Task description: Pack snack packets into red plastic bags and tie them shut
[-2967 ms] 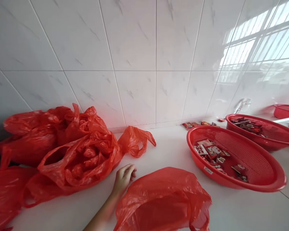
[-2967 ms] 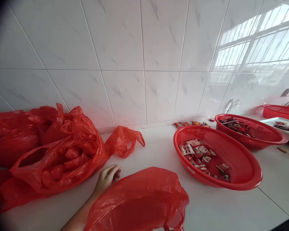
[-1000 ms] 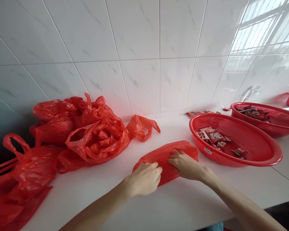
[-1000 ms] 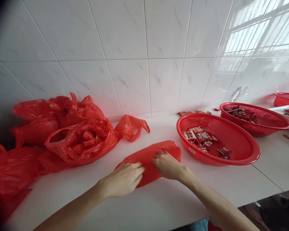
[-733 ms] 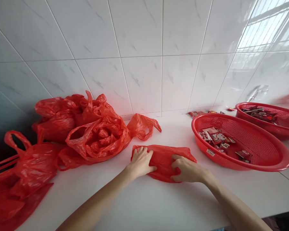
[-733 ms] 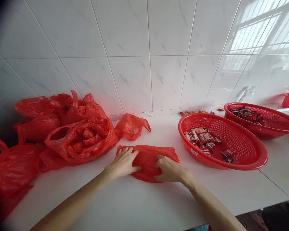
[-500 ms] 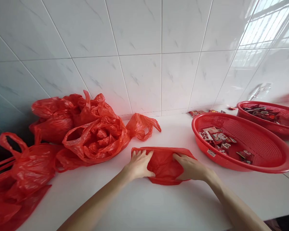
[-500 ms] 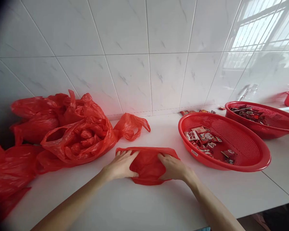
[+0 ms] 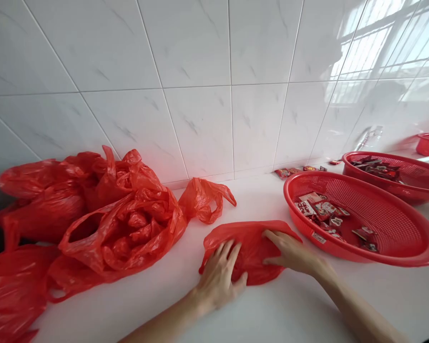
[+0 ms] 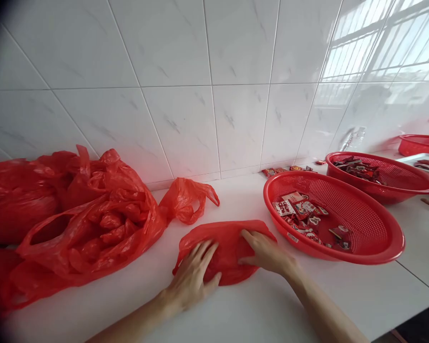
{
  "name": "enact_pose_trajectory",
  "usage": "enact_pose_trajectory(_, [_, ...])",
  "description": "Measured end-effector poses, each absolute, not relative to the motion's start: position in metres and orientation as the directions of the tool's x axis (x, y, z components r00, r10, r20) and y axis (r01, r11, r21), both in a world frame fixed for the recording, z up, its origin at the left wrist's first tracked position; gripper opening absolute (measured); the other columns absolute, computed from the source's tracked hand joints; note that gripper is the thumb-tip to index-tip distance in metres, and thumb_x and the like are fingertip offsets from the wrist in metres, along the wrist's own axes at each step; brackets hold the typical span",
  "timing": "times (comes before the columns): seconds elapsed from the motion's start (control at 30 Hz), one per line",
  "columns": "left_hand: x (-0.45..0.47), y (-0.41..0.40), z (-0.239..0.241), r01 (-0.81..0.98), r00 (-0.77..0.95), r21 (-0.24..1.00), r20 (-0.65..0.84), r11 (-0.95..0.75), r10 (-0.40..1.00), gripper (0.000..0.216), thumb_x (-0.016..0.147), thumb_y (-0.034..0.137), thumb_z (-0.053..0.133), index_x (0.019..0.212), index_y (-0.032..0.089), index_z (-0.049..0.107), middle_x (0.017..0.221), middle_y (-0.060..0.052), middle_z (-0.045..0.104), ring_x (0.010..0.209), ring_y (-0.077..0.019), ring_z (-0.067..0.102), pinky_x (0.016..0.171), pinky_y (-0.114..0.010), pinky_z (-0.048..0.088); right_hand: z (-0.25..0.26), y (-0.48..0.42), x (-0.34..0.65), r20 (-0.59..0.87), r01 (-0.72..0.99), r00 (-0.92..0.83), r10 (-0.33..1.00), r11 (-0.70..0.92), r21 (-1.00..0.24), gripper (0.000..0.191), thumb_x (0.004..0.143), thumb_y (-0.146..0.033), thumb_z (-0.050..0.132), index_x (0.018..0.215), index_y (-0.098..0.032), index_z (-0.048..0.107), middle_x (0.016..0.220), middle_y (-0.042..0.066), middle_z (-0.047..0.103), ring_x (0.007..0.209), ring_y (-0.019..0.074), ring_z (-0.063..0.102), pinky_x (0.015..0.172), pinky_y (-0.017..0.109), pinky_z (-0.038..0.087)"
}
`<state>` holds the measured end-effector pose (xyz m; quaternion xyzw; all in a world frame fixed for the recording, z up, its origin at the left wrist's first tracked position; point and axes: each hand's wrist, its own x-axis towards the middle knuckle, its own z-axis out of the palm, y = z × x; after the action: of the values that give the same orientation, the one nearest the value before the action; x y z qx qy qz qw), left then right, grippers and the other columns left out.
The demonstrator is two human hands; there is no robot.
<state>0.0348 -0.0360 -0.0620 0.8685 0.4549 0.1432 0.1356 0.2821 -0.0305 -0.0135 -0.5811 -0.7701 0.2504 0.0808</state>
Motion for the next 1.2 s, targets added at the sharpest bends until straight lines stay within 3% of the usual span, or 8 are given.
enact_pose_trajectory(0.27, [0.028,-0.028,-0.101,0.71,0.514,0.522,0.072,-0.471,0.855,0.09,0.084,0.038,0.066,0.161,0.029,0.021,0.163,-0.014,0.032,0.146,-0.037,0.038,0.113,-0.051,0.046,-0.021,-0.026,0.288,-0.28,0.849,-0.249,0.927,0.07,-0.523,0.082,0.076,-0.039,0.074,0.148,-0.016,0.043,0.144,0.018,0.056,0.132,0.0338,0.053,0.104,0.04,0.047])
enact_pose_trajectory(0.5, [0.031,-0.025,-0.086,0.764,0.481,0.542,-0.118,-0.349,0.869,0.092,0.084,0.043,0.061,0.162,0.02,0.018,0.163,-0.017,0.031,0.149,-0.0352,0.031,0.118,-0.05,0.04,-0.02,-0.026,0.29,-0.292,0.833,-0.241,0.926,0.043,-0.551,0.082,0.072,-0.038,0.078,0.145,-0.017,0.047,0.14,0.019,0.058,0.128,0.035,0.054,0.101,0.042,0.049])
enact_pose_trajectory(0.63, [0.031,-0.026,-0.08,0.742,0.498,0.556,-0.082,-0.375,0.863,0.094,0.082,0.04,0.064,0.162,0.023,0.018,0.159,-0.017,0.04,0.145,-0.0362,0.04,0.113,-0.051,0.045,-0.02,-0.028,0.293,-0.324,0.834,-0.267,0.908,0.049,-0.549,0.093,0.066,-0.034,0.082,0.147,-0.014,0.043,0.134,0.019,0.061,0.12,0.0332,0.058,0.097,0.042,0.051])
enact_pose_trajectory(0.73, [0.029,-0.025,-0.082,0.683,0.553,0.553,0.034,-0.477,0.832,0.095,0.078,0.034,0.068,0.161,0.025,0.022,0.156,-0.015,0.045,0.141,-0.0353,0.048,0.108,-0.047,0.051,-0.02,-0.029,0.295,-0.308,0.838,-0.306,0.901,0.101,-0.536,0.089,0.061,-0.028,0.084,0.141,-0.016,0.048,0.131,0.016,0.063,0.115,0.0332,0.061,0.094,0.042,0.052])
enact_pose_trajectory(0.8, [0.028,-0.024,-0.081,0.606,0.608,0.508,0.201,-0.613,0.768,0.081,0.08,0.03,0.064,0.156,0.024,0.036,0.153,-0.013,0.049,0.138,-0.0324,0.051,0.107,-0.044,0.053,-0.018,-0.029,0.295,-0.28,0.83,-0.349,0.894,0.156,-0.535,0.084,0.061,-0.027,0.083,0.138,-0.017,0.051,0.131,0.015,0.063,0.115,0.0326,0.061,0.093,0.041,0.052])
enact_pose_trajectory(0.93, [0.029,-0.027,-0.068,0.469,0.663,0.257,0.53,-0.845,0.529,0.04,0.092,0.013,0.045,0.125,0.023,0.066,0.13,-0.008,0.069,0.125,-0.0228,0.061,0.113,-0.043,0.046,-0.012,-0.029,0.293,-0.264,0.821,-0.403,0.876,0.22,-0.527,0.077,0.064,-0.026,0.082,0.136,-0.018,0.054,0.137,0.013,0.06,0.118,0.0308,0.061,0.095,0.04,0.054])
enact_pose_trajectory(1.07, [0.032,-0.027,-0.062,0.664,0.538,0.107,0.618,-0.74,0.573,0.035,0.092,0.014,0.048,0.121,0.019,0.067,0.131,-0.011,0.068,0.131,-0.0317,0.055,0.117,-0.063,0.032,-0.001,-0.039,0.285,-0.189,0.789,-0.439,0.878,0.277,-0.548,0.059,0.077,-0.03,0.077,0.132,-0.02,0.062,0.144,0.014,0.057,0.126,0.0326,0.058,0.1,0.042,0.053])
enact_pose_trajectory(1.2, [0.03,-0.023,-0.07,0.748,0.511,0.083,0.561,-0.659,0.651,0.038,0.091,0.022,0.051,0.126,0.017,0.064,0.136,-0.015,0.063,0.135,-0.0363,0.051,0.115,-0.069,0.03,0.039,-0.061,0.295,0.093,0.542,-0.584,0.806,0.473,-0.695,0.039,0.09,-0.041,0.066,0.124,-0.022,0.069,0.144,0.012,0.059,0.132,0.03,0.056,0.106,0.04,0.05])
